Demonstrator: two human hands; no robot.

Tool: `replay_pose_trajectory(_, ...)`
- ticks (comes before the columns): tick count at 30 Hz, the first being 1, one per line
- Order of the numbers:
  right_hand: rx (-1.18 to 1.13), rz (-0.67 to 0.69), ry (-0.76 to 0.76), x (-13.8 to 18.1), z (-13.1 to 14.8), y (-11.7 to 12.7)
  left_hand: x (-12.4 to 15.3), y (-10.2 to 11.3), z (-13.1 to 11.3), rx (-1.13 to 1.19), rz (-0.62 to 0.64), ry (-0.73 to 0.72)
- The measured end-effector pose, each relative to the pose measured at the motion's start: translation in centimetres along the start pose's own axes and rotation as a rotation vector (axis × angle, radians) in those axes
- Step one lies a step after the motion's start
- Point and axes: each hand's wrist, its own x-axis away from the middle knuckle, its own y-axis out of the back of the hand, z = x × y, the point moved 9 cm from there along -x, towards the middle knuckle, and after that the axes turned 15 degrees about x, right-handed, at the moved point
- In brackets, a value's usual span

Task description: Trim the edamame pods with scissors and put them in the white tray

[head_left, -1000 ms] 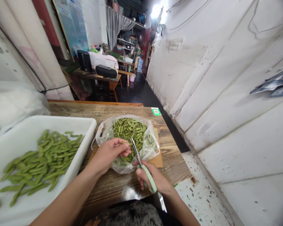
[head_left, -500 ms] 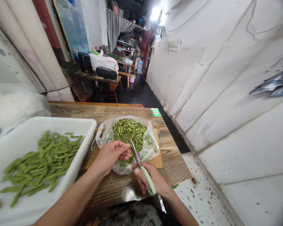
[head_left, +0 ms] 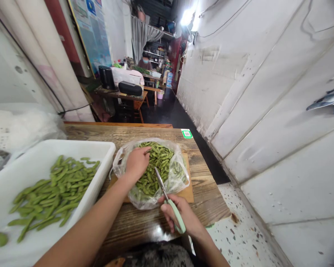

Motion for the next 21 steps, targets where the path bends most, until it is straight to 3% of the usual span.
replay_pose_trajectory(2,0.005,-0.01,0.001,0.1,-0.2,0.4,-0.9,-1.7,-1.4,-0.216,0.081,-0.114)
replay_pose_trajectory(4,-0.001,-0.019,0.008,0.2,-0.3,0.8,-1.7,-2.9,-1.9,-0.304,0.142,-0.136)
replay_pose_trajectory(9,-0.019,-0.065,0.027,0.5,-0.8,1.8,-2.0,-2.6,-3.4,-0.249,0.188,-0.2)
replay_pose_trajectory(12,0.032,-0.12,0.076,0.5,-0.7,2.4,0.4,-1.8,-4.0,-0.105,0.241,-0.174)
replay_pose_trajectory(17,0.23,-0.115,0.144,0.7,0.4,2.1,5.5,-1.1,-3.1,0.132,0.338,0.071)
replay_pose_trajectory(21,0.351,-0.104,0.14,0.9,1.6,1.5,6.8,-0.1,-2.9,0.241,0.331,0.084)
